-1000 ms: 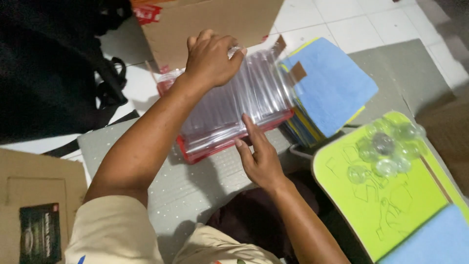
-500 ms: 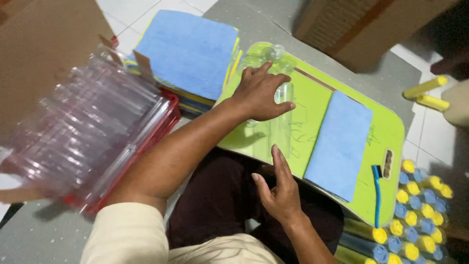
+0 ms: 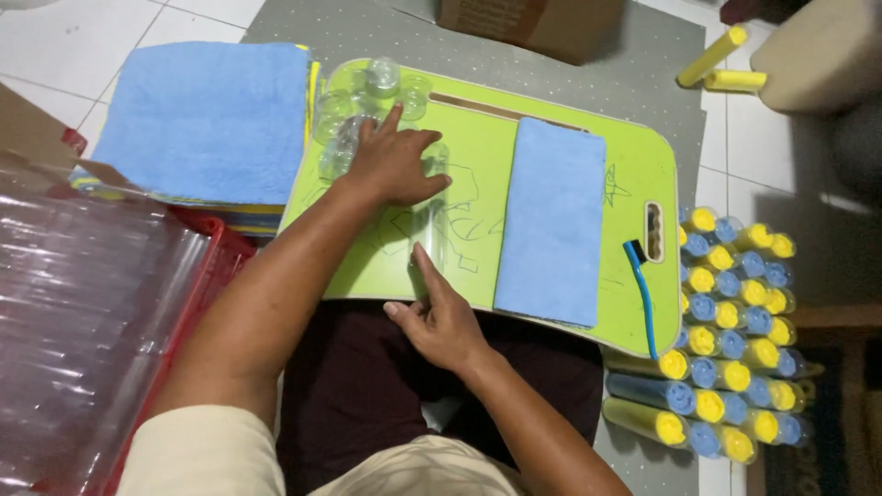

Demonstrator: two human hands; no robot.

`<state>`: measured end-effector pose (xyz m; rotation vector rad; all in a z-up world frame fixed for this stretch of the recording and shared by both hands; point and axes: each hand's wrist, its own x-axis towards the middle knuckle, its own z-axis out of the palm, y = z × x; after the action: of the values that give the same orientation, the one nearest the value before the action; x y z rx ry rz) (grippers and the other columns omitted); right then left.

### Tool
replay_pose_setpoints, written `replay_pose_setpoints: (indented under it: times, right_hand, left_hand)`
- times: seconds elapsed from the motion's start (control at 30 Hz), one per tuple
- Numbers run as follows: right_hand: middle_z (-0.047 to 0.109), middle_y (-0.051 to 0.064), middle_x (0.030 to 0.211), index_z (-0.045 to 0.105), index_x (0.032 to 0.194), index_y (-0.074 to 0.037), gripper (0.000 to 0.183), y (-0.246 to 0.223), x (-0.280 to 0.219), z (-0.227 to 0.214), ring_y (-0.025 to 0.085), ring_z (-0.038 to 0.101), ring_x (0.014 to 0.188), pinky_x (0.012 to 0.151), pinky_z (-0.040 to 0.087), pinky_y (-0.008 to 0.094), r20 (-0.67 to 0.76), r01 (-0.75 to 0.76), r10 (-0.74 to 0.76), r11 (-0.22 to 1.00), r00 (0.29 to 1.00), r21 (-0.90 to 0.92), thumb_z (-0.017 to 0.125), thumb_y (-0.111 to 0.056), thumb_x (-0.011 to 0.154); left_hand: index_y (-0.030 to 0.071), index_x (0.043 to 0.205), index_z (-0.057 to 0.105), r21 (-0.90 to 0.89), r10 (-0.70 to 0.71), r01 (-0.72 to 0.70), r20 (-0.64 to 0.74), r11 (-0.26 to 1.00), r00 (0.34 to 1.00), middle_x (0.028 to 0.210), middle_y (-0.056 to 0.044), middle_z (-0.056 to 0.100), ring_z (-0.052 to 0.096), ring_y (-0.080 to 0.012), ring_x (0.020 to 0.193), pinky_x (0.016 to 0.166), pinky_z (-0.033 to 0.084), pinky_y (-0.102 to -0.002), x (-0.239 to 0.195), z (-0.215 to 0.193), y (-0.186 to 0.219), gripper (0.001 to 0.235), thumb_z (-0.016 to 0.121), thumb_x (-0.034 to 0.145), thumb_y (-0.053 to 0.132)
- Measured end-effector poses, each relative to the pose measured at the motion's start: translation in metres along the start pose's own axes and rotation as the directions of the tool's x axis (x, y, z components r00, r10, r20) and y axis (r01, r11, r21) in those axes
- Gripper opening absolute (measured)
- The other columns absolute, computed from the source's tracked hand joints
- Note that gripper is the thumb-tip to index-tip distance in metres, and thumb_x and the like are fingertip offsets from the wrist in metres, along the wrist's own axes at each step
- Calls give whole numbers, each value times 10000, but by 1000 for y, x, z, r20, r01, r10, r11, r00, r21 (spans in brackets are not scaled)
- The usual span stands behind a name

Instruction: The person takes a blue cloth, brushes it with a toothbrush, folds it, and rolls it into a clear plastic tube. They then place a cap on the tube and set it aside. The process is repeated with a second blue cloth.

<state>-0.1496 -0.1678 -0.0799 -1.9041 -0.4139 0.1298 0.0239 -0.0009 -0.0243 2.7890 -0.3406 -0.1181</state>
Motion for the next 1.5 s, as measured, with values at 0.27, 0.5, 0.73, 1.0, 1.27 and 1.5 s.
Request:
replay_pose_setpoints:
  times: [0.27, 0.5, 0.73, 1.0, 1.27, 1.5]
  right_hand:
    - [747, 125, 1187, 725, 1280, -117, 441, 21, -45, -92, 340, 728, 1107, 963, 575, 458, -33, 309, -374, 809, 927, -500, 783, -311, 887]
    - [535, 171, 1508, 537, 1511, -198, 759, 74, -75, -162, 395, 493, 1408, 1190, 345, 564, 9, 109, -202, 488, 979, -866, 727, -553, 868]
    - [570, 145, 1474, 540, 1513, -205, 698, 92, -82, -165, 379, 538, 1367, 1167, 391, 539, 38, 152, -257, 439, 966, -886, 744, -401, 874]
    - [700, 20, 1266, 700, 1269, -217, 407, 93, -82, -183, 246, 682, 1148, 968, 550, 410, 104, 276, -389, 419, 916, -865, 749, -189, 866]
    - [737, 5, 1119, 741, 1124, -197, 235, 79, -80, -190, 239, 710, 1060, 992, 534, 446, 141, 347, -446, 424, 884, -836, 717, -137, 898]
    - [789, 50, 1098, 745, 1133, -137, 203, 78, -68, -212, 306, 722, 1119, 1089, 500, 503, -80, 179, -267, 812, 960, -555, 704, -195, 944]
  left_hand:
    - [161, 1449, 618, 277, 275, -221, -173, 935, 946, 1446, -189, 613, 341, -418, 1503, 1148, 279, -559, -26, 7, 45, 657, 634, 913, 540]
    - [157, 1503, 490, 110, 551, -594, 273, 797, 789, 1494, -213, 517, 445, -447, 1434, 1167, 351, -552, -67, 55, 121, 733, 591, 915, 582]
    - [114, 1514, 430, 198, 514, -604, 364, 772, 776, 1431, -212, 550, 500, -428, 1376, 1164, 351, -535, -68, 84, 116, 823, 749, 867, 510]
    - [55, 1365, 564, 239, 628, -658, 194, 714, 753, 1370, -226, 596, 536, -446, 1339, 1163, 349, -573, -90, 99, 109, 656, 763, 848, 406]
    - [42, 1257, 642, 201, 701, -688, 10, 698, 713, 1244, -203, 657, 563, -437, 1314, 1153, 364, -577, -103, 112, 104, 486, 589, 865, 324]
    - [64, 1075, 687, -280, 462, -509, -219, 814, 859, 1114, -202, 711, 641, -447, 1211, 1122, 431, -559, -103, 97, 118, 296, 551, 913, 270]
